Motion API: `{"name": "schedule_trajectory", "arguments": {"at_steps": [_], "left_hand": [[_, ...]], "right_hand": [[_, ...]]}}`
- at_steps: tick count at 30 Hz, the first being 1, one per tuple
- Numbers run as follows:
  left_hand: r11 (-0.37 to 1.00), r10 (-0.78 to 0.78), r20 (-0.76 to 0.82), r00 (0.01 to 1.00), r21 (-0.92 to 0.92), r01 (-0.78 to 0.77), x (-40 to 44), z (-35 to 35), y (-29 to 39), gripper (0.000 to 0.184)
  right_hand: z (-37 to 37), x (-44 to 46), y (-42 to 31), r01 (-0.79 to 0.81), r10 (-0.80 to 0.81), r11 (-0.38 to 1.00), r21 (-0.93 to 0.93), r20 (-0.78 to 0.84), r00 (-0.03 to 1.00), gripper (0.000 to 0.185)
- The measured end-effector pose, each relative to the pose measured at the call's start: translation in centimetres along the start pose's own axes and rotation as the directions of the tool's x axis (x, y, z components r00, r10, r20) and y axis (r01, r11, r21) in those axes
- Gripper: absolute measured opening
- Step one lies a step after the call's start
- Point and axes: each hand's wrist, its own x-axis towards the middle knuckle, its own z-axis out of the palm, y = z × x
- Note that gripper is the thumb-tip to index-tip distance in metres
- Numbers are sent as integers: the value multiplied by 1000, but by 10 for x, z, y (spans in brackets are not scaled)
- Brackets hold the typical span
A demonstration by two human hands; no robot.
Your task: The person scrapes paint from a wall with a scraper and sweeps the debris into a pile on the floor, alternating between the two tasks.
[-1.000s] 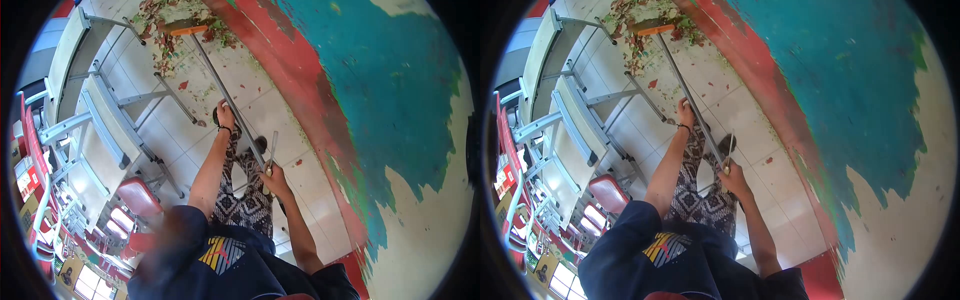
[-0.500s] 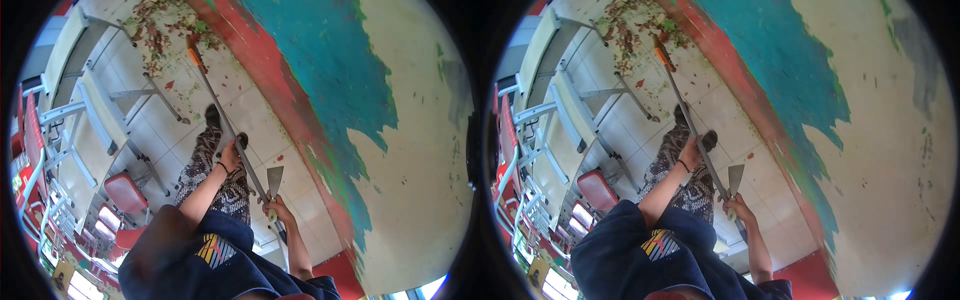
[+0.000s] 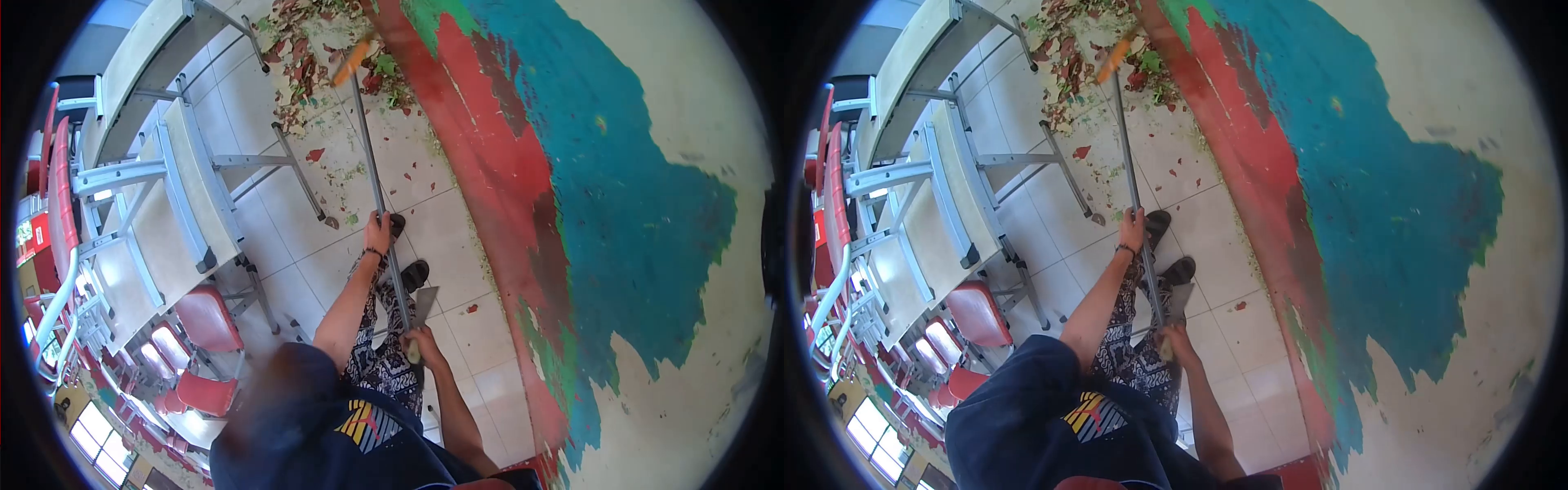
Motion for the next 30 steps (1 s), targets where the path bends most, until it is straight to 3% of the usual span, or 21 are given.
{"name": "schedule_trajectory", "arguments": {"at_steps": [1,2,4,5,7,9,10,12,13,14,16,17,20,21,22,23,24,25,27,28,30], "left_hand": [[987,-106,-6,994,122,106,18,3,-17,40],[988,-105,-2,994,115,105,39,6,-44,40],[835,-68,-12,998,547,64,73,15,-92,48],[843,-75,-3,997,534,64,73,19,-86,48],[947,-12,-101,995,319,44,64,28,-80,52],[982,-61,-92,994,175,76,34,11,-19,52],[992,-119,-68,991,40,122,17,6,2,51],[954,57,-221,974,300,13,31,17,-27,49],[888,191,-317,929,459,-26,44,29,-58,49],[896,175,-299,938,443,-26,37,24,-63,49],[914,181,-278,943,403,-56,44,25,-43,49],[971,88,-201,976,238,-38,27,20,-45,48],[994,-71,-52,996,-92,66,-39,21,-21,50],[999,-16,12,1000,-50,17,-59,23,-27,48],[998,61,73,995,-22,-59,-71,27,-27,47],[998,55,89,995,-10,-55,-88,29,-28,47],[965,251,167,953,31,-260,-108,35,-30,42],[887,433,255,864,46,-459,-133,42,-31,36],[879,364,398,842,152,-453,-180,59,-26,31],[857,268,498,825,267,-440,-206,67,-26,28],[794,288,520,804,340,-504,-259,101,-36,29]], "right_hand": [[8,14,-2,-93,91,995,36,46,995,10],[18,24,-5,-180,173,981,68,96,980,11],[37,27,-6,-82,82,996,35,3,997,12],[40,25,-7,8,-8,1000,-2,-82,997,14],[36,15,-10,16,-19,1000,-21,-138,990,14],[37,22,-19,48,-51,999,-23,-176,983,15],[37,22,-21,69,-111,973,-221,-188,976,15],[35,-3,-7,39,-181,822,-568,-196,964,16],[26,2,13,-18,-65,896,-444,-171,983,14],[28,-13,27,-41,-44,905,-423,-191,981,14],[17,-12,30,68,-103,984,-162,-217,971,17],[17,-34,19,114,-171,955,-274,-193,966,24],[-12,-86,37,96,-162,963,-251,-258,952,26],[-21,-109,28,214,-270,946,-241,-227,936,30],[-39,-134,37,163,-221,957,-240,-239,946,31],[-51,-167,30,58,-72,995,-76,-197,978,32],[-63,-204,11,-51,63,995,88,-138,988,33],[-78,-236,-5,-41,42,992,121,-7,999,33],[-111,-306,-19,-74,55,992,107,168,984,41],[-119,-342,-19,-59,40,991,117,155,987,41],[-132,-403,-13,116,-116,993,39,12,993,47]]}}
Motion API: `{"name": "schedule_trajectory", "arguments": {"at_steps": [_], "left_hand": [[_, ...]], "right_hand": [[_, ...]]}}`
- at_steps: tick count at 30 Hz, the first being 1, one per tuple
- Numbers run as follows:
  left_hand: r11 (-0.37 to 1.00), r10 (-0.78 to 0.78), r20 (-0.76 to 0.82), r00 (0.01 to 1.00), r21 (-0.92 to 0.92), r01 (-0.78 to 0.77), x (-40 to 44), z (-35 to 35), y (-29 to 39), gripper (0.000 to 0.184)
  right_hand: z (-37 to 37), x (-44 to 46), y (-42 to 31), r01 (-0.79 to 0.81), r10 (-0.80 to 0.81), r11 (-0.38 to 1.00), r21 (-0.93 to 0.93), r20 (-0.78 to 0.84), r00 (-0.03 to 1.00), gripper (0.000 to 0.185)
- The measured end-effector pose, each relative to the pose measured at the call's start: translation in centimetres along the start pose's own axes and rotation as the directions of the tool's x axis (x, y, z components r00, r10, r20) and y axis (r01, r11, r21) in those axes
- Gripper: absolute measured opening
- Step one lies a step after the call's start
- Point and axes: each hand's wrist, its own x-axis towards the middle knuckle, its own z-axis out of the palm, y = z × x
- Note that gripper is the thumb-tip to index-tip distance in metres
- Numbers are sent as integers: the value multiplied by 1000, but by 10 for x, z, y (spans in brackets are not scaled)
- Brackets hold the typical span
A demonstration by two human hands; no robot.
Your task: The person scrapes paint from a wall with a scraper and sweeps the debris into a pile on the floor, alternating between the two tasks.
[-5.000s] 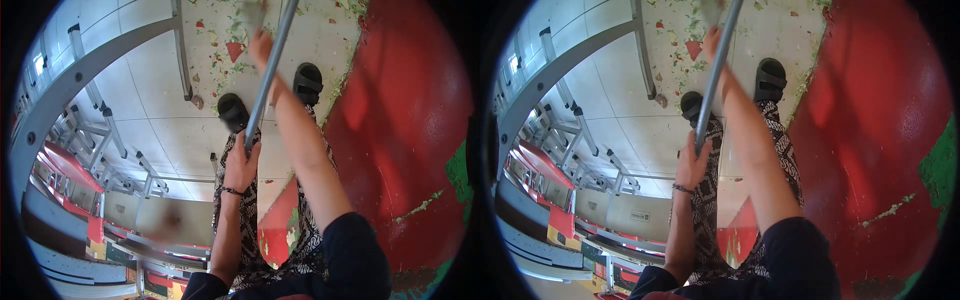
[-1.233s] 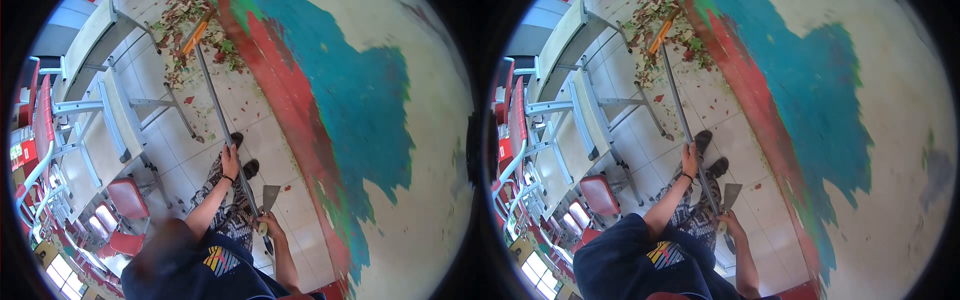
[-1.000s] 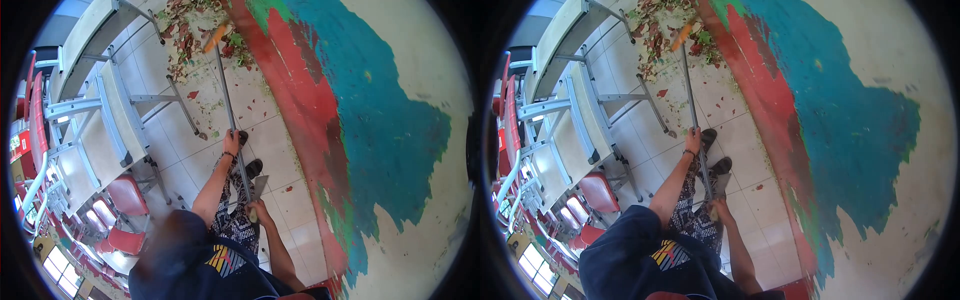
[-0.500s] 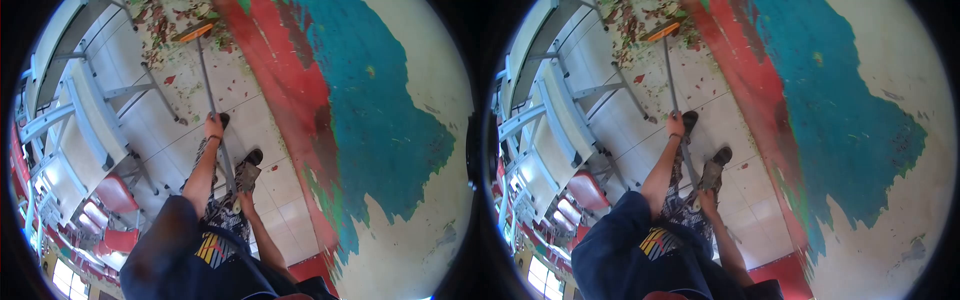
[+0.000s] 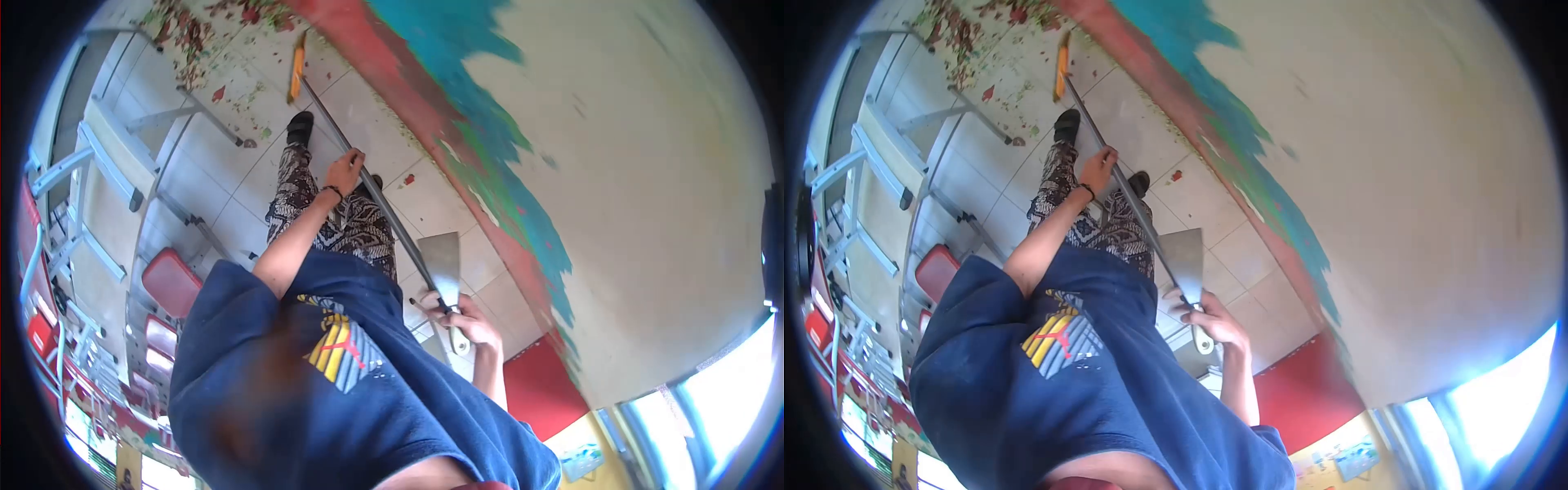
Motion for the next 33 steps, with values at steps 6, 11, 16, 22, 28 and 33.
{"name": "schedule_trajectory", "arguments": {"at_steps": [6,11,16,22,28,33], "left_hand": [[995,-62,492,869,-34,90,-59,169,19,43],[976,-204,784,586,116,185,-113,253,66,52],[981,-51,940,337,-16,192,-181,297,82,30],[890,188,965,185,-88,-446,-207,330,120,35],[110,190,980,59,39,-993,-207,346,155,30],[322,412,909,-60,-207,-924,-182,325,129,29]], "right_hand": [[-30,-112,57,731,-689,664,156,-252,680,17],[-6,-152,86,911,-808,364,193,-421,412,12],[-1,-182,138,787,-651,615,43,-536,538,11],[-4,-185,157,897,-696,416,-148,-687,209,27],[-14,-146,188,788,-528,373,-490,-810,-255,20],[-34,-168,210,924,-382,174,-342,-888,-256,13]]}}
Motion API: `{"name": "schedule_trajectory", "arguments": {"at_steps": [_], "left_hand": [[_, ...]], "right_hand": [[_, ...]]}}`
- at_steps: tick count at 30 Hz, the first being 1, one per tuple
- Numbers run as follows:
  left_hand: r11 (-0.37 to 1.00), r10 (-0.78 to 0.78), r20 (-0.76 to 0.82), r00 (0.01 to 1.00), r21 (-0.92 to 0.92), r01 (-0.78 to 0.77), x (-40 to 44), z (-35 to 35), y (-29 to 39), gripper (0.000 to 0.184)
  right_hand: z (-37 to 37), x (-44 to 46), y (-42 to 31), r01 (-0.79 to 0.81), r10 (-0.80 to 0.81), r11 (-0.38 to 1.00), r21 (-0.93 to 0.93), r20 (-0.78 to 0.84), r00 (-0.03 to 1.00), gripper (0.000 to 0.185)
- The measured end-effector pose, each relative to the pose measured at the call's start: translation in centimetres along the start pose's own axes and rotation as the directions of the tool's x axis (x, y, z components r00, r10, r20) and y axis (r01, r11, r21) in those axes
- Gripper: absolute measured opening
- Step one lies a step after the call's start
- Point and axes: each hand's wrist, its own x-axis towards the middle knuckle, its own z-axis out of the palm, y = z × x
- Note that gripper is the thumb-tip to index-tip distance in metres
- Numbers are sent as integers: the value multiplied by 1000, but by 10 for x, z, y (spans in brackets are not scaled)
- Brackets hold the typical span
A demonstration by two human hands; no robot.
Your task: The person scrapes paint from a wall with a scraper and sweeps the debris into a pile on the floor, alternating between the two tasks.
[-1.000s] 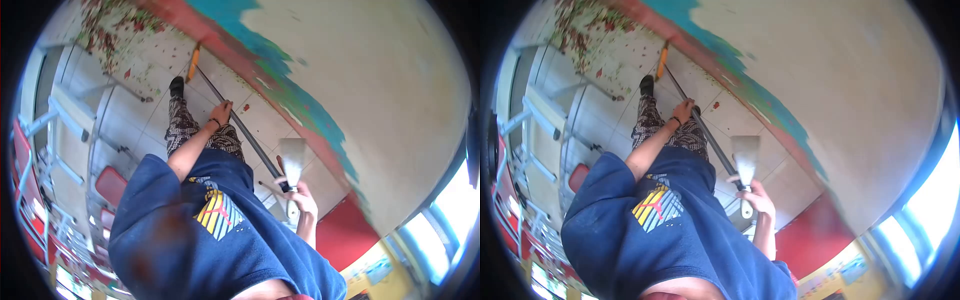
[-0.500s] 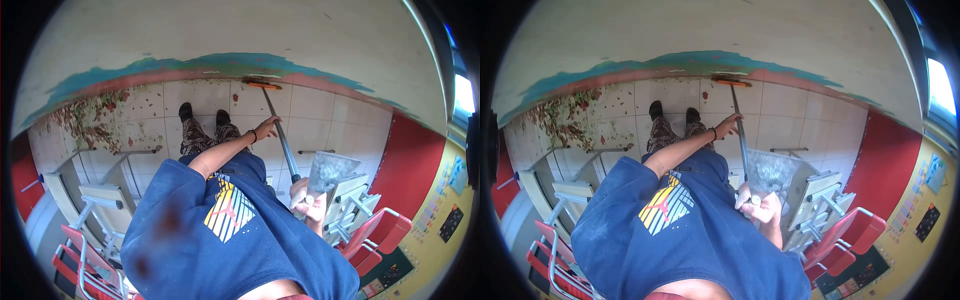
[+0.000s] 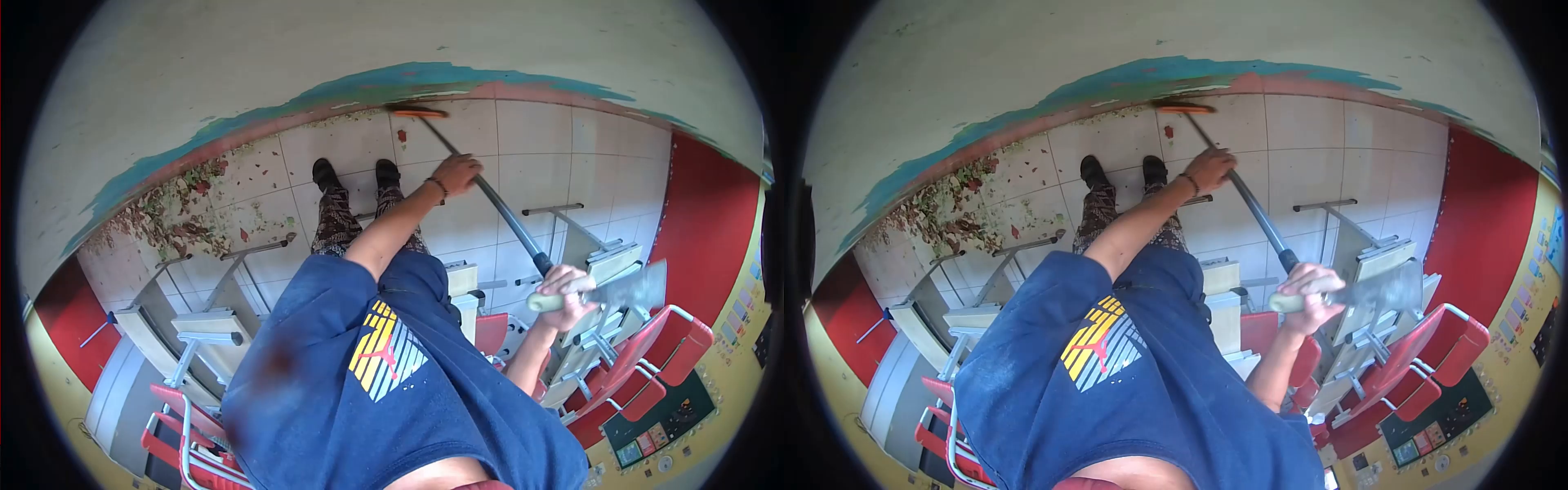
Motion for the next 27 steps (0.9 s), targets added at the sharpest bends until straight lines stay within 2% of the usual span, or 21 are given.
{"name": "schedule_trajectory", "arguments": {"at_steps": [1,2,4,5,7,11,12,13,15,16,19,22,25,27], "left_hand": [[996,-86,-32,996,18,87,-29,-8,-20,30],[983,-180,-70,981,24,183,-63,-15,-39,30],[964,-237,-169,957,84,254,-118,-24,-63,33],[954,-280,-151,948,67,293,-137,-37,-66,34],[941,-327,-135,935,51,336,-166,-58,-62,35],[932,-354,-242,904,-8,362,-215,-73,-68,34],[934,-347,-295,890,-19,358,-224,-73,-72,33],[937,-339,-300,892,-17,350,-233,-74,-75,33],[885,-436,-361,824,-4,466,-244,-77,-74,28],[871,-452,-411,792,-12,491,-245,-74,-72,27],[871,-422,-448,789,43,490,-227,-77,-48,28],[881,-395,-452,799,61,470,-176,-88,5,28],[958,-266,-373,889,-5,285,-116,-78,40,28],[989,-141,-287,947,-78,124,-73,-66,61,24]], "right_hand": [[1,1,9,-79,85,990,114,-54,995,14],[7,-3,21,-159,164,977,144,-17,986,12],[38,-15,31,-346,328,913,218,113,938,9],[61,-20,34,-442,398,858,260,206,894,7],[95,-30,43,-400,202,876,268,549,811,9],[115,-53,54,-525,275,769,363,553,786,10],[109,-55,61,-546,328,774,319,537,778,10],[105,-55,68,-535,344,789,302,504,792,11],[99,-48,75,-492,353,842,219,465,812,24],[94,-45,74,-468,344,861,200,450,824,24],[72,-33,63,-412,316,889,200,384,868,24],[50,-18,29,-304,243,911,277,234,941,20],[14,3,-16,-175,122,923,342,171,978,9],[-10,16,-45,-37,-24,932,360,163,986,9]]}}
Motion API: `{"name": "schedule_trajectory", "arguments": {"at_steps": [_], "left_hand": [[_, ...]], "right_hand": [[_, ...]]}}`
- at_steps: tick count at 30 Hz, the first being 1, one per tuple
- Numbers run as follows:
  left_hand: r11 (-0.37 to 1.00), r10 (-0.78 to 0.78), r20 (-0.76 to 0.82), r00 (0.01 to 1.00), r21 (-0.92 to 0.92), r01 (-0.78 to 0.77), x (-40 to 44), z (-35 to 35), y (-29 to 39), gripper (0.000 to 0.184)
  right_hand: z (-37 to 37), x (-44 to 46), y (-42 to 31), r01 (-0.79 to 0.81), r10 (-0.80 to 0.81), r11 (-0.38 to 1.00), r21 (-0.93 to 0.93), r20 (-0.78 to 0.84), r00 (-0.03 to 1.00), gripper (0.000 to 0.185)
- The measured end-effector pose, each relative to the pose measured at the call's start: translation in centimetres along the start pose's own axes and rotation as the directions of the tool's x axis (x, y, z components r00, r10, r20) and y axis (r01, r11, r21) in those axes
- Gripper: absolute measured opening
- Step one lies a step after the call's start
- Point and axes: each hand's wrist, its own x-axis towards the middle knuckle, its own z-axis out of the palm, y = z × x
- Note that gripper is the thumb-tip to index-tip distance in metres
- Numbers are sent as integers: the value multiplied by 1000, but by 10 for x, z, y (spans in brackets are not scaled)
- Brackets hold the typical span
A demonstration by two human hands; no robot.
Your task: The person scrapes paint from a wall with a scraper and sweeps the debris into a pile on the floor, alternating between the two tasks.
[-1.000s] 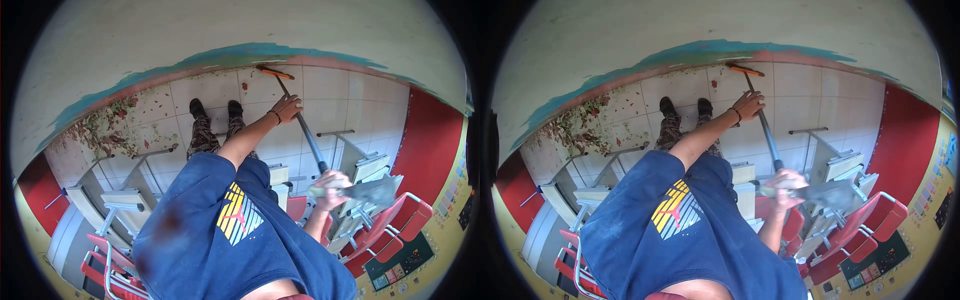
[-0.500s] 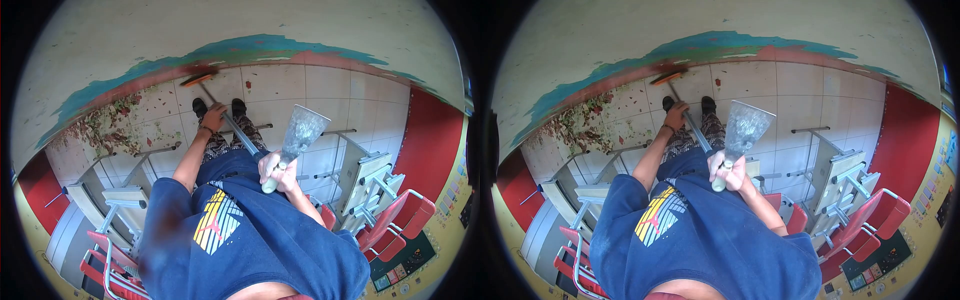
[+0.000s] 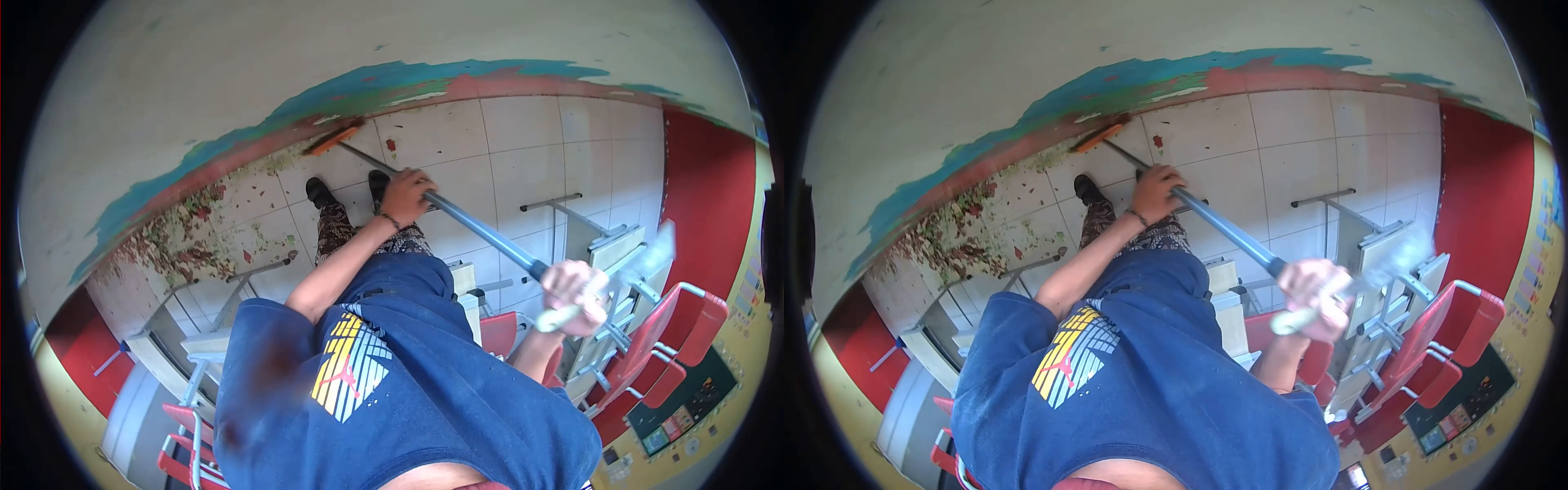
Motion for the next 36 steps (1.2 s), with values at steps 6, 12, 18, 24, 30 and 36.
{"name": "schedule_trajectory", "arguments": {"at_steps": [6,12,18,24,30,36], "left_hand": [[915,354,232,906,-285,-285,90,122,72,19],[847,531,392,751,-207,-490,171,232,84,16],[903,428,515,743,-205,-378,177,258,9,12],[926,366,467,805,-265,-268,111,188,-11,8],[972,229,392,891,-140,-189,32,89,-61,10],[994,-71,411,909,106,30,-65,-19,-129,22]], "right_hand": [[-38,-34,-78,357,-410,852,-383,-65,910,15],[-92,-64,-36,512,-615,723,-463,-95,783,15],[-101,-63,59,489,-622,779,-392,-388,680,10],[-59,-84,57,491,-587,809,-321,-427,688,11],[6,-92,89,437,-457,888,-142,-385,802,12],[58,-98,155,248,-272,962,-115,-468,841,11]]}}
